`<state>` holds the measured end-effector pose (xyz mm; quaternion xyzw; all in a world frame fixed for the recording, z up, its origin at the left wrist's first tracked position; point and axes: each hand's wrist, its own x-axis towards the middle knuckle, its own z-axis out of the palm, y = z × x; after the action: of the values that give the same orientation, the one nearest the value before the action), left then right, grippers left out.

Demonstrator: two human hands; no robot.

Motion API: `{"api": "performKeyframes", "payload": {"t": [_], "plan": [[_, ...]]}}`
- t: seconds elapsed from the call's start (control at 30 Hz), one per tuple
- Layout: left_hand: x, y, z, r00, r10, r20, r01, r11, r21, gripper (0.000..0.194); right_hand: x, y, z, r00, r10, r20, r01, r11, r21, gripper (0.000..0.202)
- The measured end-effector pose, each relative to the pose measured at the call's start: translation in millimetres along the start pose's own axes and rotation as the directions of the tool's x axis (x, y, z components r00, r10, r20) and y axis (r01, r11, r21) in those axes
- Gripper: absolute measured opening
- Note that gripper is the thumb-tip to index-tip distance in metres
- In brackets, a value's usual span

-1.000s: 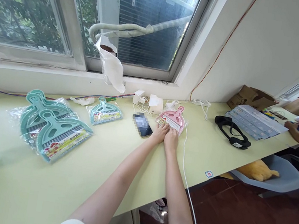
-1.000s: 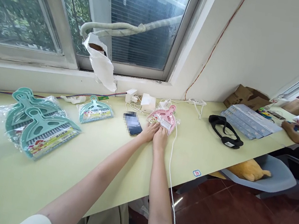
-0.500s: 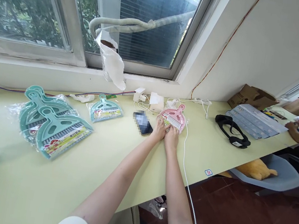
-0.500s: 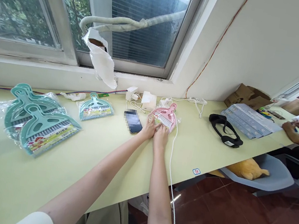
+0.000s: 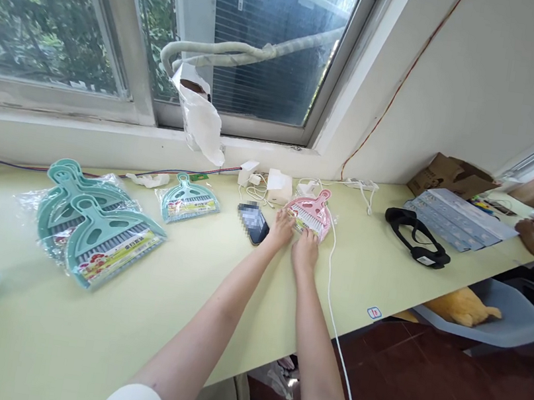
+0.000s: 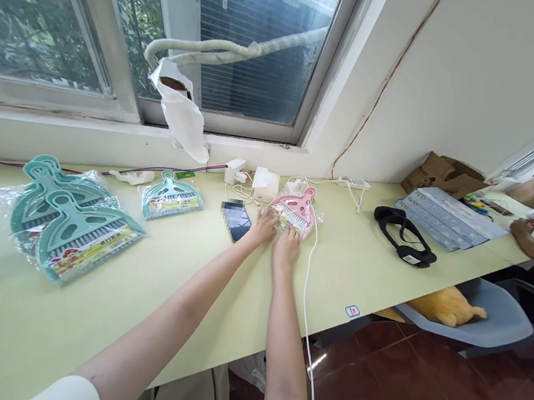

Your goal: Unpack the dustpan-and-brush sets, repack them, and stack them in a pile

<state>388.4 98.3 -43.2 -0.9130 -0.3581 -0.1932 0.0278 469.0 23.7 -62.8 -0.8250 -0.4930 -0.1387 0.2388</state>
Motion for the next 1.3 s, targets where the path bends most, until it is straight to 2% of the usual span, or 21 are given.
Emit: {"api": "performKeyframes", "payload": {"t": [0.3,0.47,0.67,0.87,1.03,1.17,1.3], "plan": [[-5.7,-3.9,-2.7,0.998,-0.029,0.051,0.033,0.996,-0.082,0.056,1.0,3.1,4.6,1.0,-0.005,-0.009,0.005,1.0,0.022,0.047],[-2.4,-3.8,-0.6,0.994,-0.098,0.056,0.103,0.99,-0.097,0.069,0.7,5.0,7.0,1.0,-0.021,-0.017,0.022,0.999,0.042,0.046],[1.3,-2.0,-0.4,0.991,-0.096,0.091,0.1,0.994,-0.043,0.06,1.1,5.4,7.2,1.0,-0.012,-0.017,0.013,0.998,0.054,0.047],[2.4,-6.0,-3.5,0.987,-0.148,0.064,0.154,0.984,-0.09,0.056,0.3,2.5,4.7,1.0,-0.025,-0.007,0.025,0.999,0.045,0.047],[2.9,3.1,-9.7,0.994,-0.095,0.054,0.098,0.993,-0.071,0.058,-1.3,-2.3,0.5,1.0,-0.01,0.0,0.01,1.0,0.029,0.043],[-2.9,21.0,-11.1,0.998,-0.043,-0.054,0.04,0.998,-0.049,0.057,-1.9,-2.4,-1.3,1.0,-0.005,-0.003,0.005,0.999,0.038,0.043],[-10.0,23.7,-9.8,1.0,-0.004,0.007,0.005,0.999,-0.038,0.05,-1.5,-0.5,-0.3,1.0,-0.006,0.002,0.006,0.998,0.057,0.043]]}}
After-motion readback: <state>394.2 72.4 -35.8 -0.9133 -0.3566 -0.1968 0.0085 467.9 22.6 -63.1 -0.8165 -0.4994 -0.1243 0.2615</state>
